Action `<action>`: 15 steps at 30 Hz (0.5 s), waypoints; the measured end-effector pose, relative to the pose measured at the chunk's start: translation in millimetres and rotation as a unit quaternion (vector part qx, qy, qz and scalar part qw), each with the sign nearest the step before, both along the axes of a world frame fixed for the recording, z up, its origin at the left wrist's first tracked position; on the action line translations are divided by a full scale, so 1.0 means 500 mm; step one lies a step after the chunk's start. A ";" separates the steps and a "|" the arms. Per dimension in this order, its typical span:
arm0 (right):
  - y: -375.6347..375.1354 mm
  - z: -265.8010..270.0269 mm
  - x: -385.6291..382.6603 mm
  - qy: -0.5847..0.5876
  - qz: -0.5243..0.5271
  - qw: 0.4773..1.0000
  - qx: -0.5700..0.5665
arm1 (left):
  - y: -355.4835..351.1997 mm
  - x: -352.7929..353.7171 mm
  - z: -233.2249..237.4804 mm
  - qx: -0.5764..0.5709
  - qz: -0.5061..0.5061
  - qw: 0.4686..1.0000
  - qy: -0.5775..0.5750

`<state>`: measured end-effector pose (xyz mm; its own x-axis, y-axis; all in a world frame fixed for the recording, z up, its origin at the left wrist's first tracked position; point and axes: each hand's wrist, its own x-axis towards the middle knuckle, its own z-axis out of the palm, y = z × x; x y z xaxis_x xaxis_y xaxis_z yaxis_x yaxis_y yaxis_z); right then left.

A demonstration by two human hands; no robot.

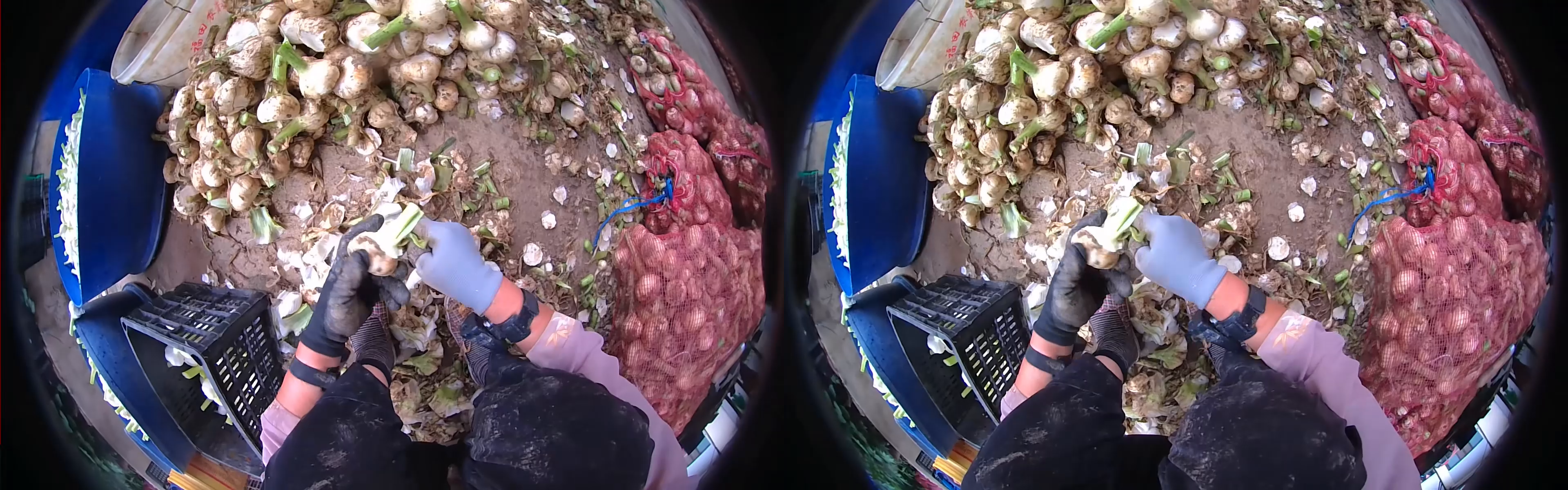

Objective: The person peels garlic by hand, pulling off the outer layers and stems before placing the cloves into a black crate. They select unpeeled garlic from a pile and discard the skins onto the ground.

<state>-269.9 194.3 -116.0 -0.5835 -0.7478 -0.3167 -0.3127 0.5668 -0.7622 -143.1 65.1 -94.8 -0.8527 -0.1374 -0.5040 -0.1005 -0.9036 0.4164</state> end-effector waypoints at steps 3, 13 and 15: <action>0.006 0.003 0.003 -0.363 -0.138 0.910 -0.141 | -0.014 0.006 -0.012 -0.105 -0.036 0.994 -0.019; -0.001 0.011 -0.035 -0.404 -0.058 0.908 -0.095 | -0.019 0.030 -0.040 -0.393 -0.127 0.910 0.029; -0.004 0.027 -0.032 -0.413 -0.063 0.905 -0.081 | -0.014 0.039 -0.028 -0.039 -0.113 0.992 0.035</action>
<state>-285.9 192.5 -102.4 -0.2813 -0.7674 -0.5762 0.4600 0.4191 -0.7827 -123.6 58.3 -108.9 -0.8988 0.0242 -0.4376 -0.2646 -0.8259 0.4979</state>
